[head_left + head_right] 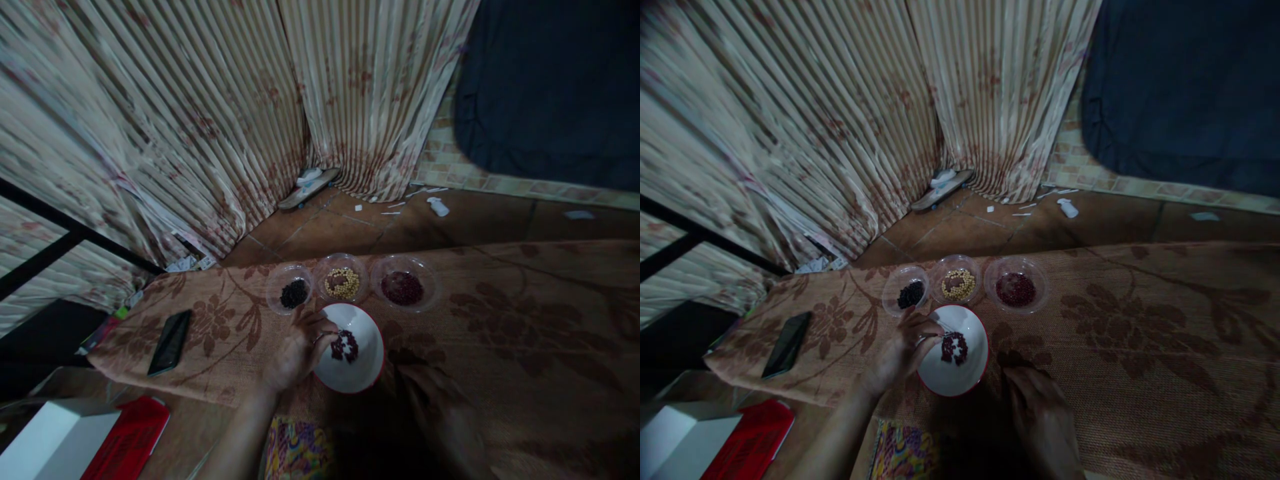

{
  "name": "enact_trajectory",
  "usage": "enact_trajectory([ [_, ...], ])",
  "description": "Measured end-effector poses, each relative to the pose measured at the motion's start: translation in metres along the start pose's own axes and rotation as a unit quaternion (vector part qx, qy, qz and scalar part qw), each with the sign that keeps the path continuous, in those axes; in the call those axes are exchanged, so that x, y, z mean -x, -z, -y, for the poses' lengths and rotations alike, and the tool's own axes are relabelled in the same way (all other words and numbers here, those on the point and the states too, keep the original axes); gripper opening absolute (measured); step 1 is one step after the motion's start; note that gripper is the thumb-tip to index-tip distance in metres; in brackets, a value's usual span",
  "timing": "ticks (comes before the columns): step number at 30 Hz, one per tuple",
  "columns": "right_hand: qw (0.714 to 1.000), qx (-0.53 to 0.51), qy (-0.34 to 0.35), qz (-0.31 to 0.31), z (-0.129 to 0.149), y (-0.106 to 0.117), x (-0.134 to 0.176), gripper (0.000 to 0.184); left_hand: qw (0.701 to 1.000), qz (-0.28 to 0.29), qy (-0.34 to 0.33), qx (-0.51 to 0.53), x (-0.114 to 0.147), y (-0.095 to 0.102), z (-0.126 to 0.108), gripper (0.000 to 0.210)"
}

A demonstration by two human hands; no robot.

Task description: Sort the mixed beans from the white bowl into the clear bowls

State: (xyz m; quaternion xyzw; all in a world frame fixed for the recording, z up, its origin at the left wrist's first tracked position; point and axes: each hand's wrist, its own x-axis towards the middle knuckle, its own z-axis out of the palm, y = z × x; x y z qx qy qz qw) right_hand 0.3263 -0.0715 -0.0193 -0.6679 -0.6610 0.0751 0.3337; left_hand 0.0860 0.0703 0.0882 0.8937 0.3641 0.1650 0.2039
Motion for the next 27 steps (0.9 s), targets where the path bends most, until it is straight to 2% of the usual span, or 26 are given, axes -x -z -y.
enact_trajectory([
  [7,1.0,0.006,0.005,0.004,-0.001,-0.001,0.0,0.025,0.997,0.044,-0.052,0.029,-0.011,0.013,0.0,0.018],
  [11,1.0,0.001,0.001,0.002,-0.001,-0.002,0.001,0.025,0.994,0.084,-0.047,0.06,-0.018,0.02,-0.004,0.022],
  [20,1.0,0.0,0.008,-0.007,0.0,0.0,-0.001,0.026,0.998,0.028,-0.006,0.054,-0.013,0.008,0.007,0.021],
  [27,1.0,0.001,-0.001,-0.003,0.0,-0.002,0.0,0.026,0.997,0.027,-0.016,0.071,-0.017,0.011,0.008,0.021],
])
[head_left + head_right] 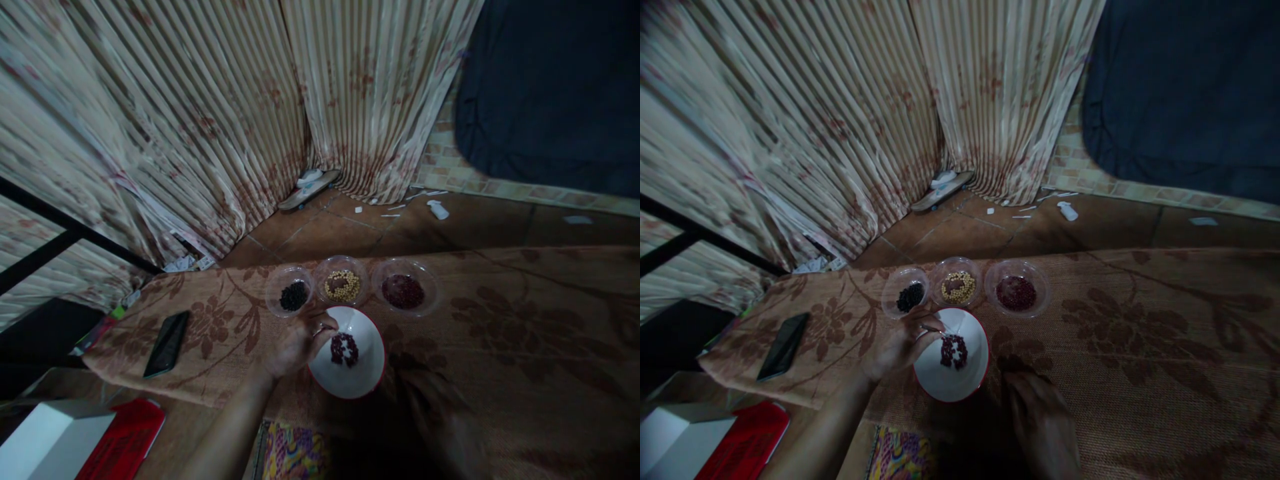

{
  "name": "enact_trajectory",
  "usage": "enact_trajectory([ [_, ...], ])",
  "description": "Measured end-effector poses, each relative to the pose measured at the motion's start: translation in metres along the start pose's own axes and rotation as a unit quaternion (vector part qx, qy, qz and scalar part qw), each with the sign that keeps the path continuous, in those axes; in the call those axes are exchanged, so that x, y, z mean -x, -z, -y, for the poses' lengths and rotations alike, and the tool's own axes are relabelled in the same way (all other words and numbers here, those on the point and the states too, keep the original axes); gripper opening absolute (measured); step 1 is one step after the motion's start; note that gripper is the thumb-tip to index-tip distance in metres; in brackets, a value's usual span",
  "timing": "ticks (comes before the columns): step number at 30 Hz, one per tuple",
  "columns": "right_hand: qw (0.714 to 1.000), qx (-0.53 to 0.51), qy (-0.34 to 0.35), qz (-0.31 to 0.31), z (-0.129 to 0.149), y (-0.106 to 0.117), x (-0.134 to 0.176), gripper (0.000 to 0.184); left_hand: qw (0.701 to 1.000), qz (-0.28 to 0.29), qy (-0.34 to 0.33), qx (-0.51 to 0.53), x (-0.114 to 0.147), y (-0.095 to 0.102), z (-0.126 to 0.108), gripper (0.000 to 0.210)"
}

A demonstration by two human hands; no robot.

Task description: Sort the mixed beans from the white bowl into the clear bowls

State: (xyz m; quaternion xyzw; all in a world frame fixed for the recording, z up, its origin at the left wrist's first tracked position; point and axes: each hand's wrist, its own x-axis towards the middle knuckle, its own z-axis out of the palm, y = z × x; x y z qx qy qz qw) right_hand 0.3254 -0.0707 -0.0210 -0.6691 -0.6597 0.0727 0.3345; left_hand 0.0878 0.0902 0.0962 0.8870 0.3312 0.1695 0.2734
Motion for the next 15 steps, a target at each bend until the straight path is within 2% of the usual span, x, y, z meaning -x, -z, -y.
enact_trajectory([
  [10,1.0,-0.003,-0.004,0.011,-0.0031,-0.0024,0.0036,0.026,1.0,0.023,-0.015,0.01,-0.0068,0.0026,-0.0033,0.022],
  [15,1.0,-0.007,-0.003,0.012,-0.0024,-0.0009,0.0023,0.025,0.999,0.024,0.02,0.007,-0.0083,0.0033,-0.0076,0.022],
])
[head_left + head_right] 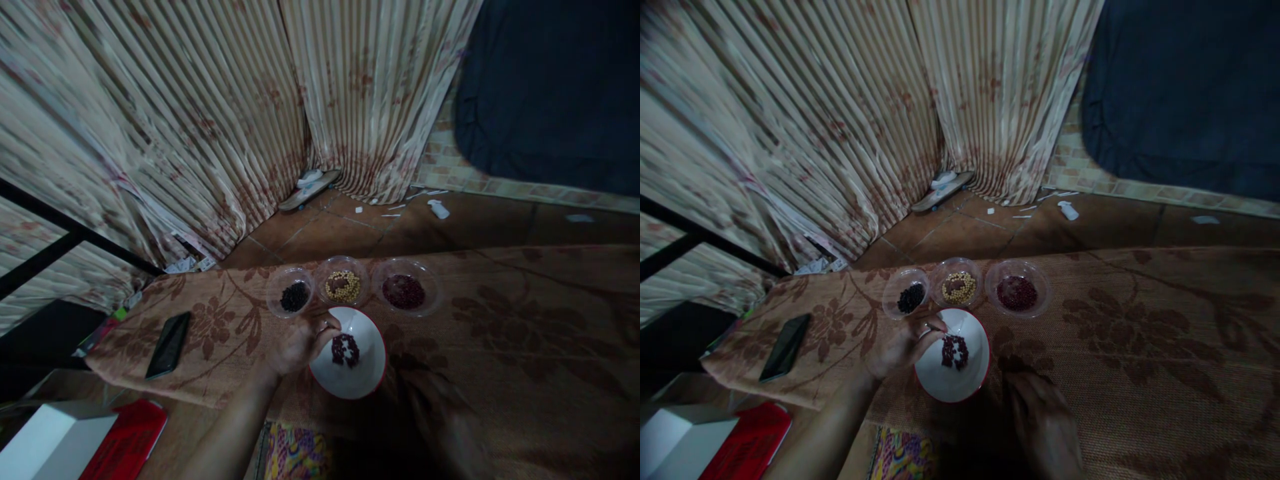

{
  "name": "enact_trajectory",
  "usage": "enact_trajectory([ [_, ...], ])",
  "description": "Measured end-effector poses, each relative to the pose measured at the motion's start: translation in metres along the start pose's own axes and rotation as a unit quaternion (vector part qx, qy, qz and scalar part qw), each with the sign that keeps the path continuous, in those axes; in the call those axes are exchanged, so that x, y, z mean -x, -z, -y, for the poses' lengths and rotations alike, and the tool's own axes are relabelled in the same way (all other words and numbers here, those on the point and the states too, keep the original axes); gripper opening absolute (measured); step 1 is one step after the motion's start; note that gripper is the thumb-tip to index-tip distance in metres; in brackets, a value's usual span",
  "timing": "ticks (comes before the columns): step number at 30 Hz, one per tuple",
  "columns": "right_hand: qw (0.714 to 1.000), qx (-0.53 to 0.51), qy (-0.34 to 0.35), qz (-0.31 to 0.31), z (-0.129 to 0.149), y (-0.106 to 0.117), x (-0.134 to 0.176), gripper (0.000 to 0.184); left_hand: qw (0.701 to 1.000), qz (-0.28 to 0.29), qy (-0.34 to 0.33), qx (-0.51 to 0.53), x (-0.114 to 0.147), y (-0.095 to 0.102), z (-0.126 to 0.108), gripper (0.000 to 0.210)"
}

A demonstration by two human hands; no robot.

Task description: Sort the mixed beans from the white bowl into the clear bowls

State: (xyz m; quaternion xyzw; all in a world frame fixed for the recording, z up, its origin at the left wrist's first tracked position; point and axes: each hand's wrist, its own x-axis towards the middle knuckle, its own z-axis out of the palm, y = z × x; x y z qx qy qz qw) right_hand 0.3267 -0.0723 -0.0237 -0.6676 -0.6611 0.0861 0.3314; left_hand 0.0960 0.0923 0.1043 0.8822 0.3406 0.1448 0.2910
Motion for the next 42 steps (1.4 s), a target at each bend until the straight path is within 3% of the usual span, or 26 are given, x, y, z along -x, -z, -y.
enact_trajectory([
  [11,1.0,0.003,0.0,0.001,0.002,0.001,-0.002,0.025,0.996,-0.071,0.043,0.022,0.012,-0.018,0.009,0.02],
  [18,1.0,0.019,0.018,-0.016,-0.001,-0.001,-0.001,0.025,0.991,-0.1,0.068,0.051,0.019,-0.018,0.011,0.019],
  [22,0.995,0.041,0.071,-0.058,-0.016,-0.01,0.003,0.026,0.993,-0.096,0.045,0.041,0.024,-0.013,0.001,0.017],
  [26,0.989,0.048,0.124,-0.071,-0.028,-0.016,0.002,0.025,0.991,-0.102,0.064,0.051,0.029,-0.015,-0.006,0.017],
  [33,0.993,0.031,0.09,-0.064,-0.015,-0.01,-0.003,0.029,0.984,-0.145,0.092,0.053,0.04,-0.019,-0.001,0.015],
  [42,0.998,0.014,0.049,-0.041,-0.013,-0.01,0.002,0.03,0.981,-0.138,0.119,0.064,0.044,-0.018,-0.005,0.015],
])
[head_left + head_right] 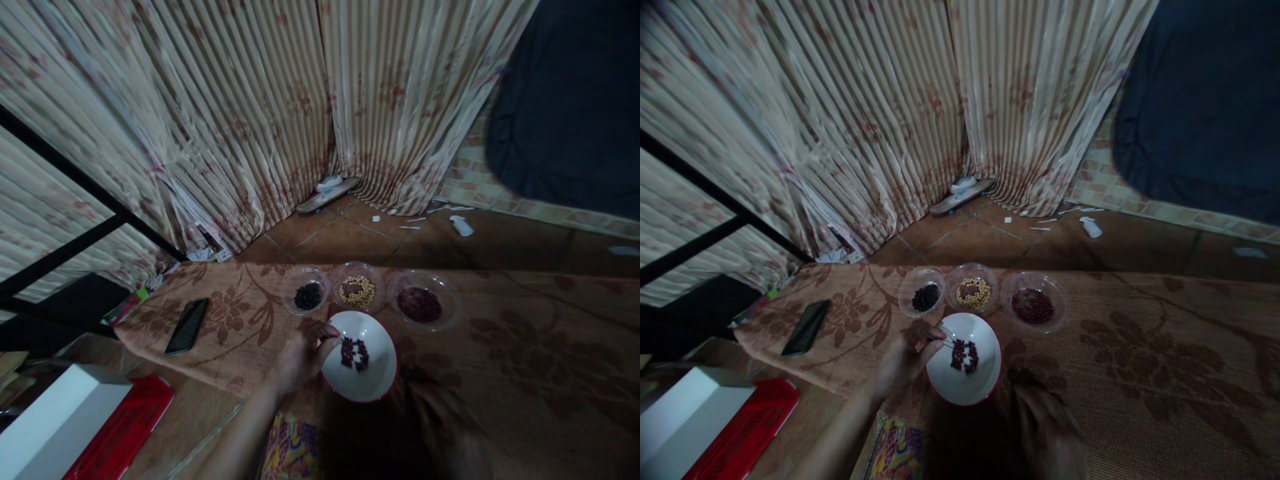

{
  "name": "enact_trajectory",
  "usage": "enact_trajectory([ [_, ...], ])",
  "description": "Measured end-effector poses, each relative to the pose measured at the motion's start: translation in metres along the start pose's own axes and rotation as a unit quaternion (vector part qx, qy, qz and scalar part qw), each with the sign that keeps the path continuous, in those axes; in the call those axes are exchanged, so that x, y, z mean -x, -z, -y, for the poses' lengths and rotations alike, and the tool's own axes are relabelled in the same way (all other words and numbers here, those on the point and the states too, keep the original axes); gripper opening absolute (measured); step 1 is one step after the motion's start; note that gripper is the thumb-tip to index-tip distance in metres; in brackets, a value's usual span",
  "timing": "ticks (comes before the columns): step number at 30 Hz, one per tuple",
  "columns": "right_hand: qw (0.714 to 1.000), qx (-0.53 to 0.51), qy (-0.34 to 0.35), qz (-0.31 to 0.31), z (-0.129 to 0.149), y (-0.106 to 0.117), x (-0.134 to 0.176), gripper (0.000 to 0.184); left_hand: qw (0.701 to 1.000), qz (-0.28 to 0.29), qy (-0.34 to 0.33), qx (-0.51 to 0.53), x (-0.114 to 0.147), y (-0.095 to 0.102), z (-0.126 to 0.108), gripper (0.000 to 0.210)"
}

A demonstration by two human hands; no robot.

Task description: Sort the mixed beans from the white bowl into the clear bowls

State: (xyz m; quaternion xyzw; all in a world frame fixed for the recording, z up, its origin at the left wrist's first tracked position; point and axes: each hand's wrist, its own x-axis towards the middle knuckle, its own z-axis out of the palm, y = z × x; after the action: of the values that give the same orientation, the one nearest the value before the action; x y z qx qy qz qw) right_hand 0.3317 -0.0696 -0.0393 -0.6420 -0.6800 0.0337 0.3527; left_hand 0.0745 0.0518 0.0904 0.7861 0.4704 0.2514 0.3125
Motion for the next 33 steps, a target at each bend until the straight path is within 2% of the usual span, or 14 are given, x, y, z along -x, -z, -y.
enact_trajectory([
  [9,0.999,-0.018,-0.022,0.017,0.005,0.002,0.0,0.027,1.0,0.011,-0.021,-0.006,-0.005,-0.01,-0.012,0.014],
  [13,0.999,-0.019,-0.032,0.024,0.008,0.005,-0.002,0.025,1.0,0.006,-0.006,-0.012,-0.003,-0.013,-0.009,0.014],
  [19,0.999,-0.021,-0.025,0.012,0.01,0.007,-0.004,0.024,0.999,0.005,-0.029,-0.025,-0.003,-0.015,-0.003,0.011],
  [26,0.999,-0.018,-0.028,0.013,0.014,0.011,-0.007,0.025,0.999,0.009,-0.025,-0.027,-0.004,-0.017,-0.007,0.01],
  [33,0.999,-0.019,-0.04,0.02,0.014,0.011,-0.007,0.025,1.0,0.008,-0.022,-0.02,-0.004,-0.021,0.001,0.012],
])
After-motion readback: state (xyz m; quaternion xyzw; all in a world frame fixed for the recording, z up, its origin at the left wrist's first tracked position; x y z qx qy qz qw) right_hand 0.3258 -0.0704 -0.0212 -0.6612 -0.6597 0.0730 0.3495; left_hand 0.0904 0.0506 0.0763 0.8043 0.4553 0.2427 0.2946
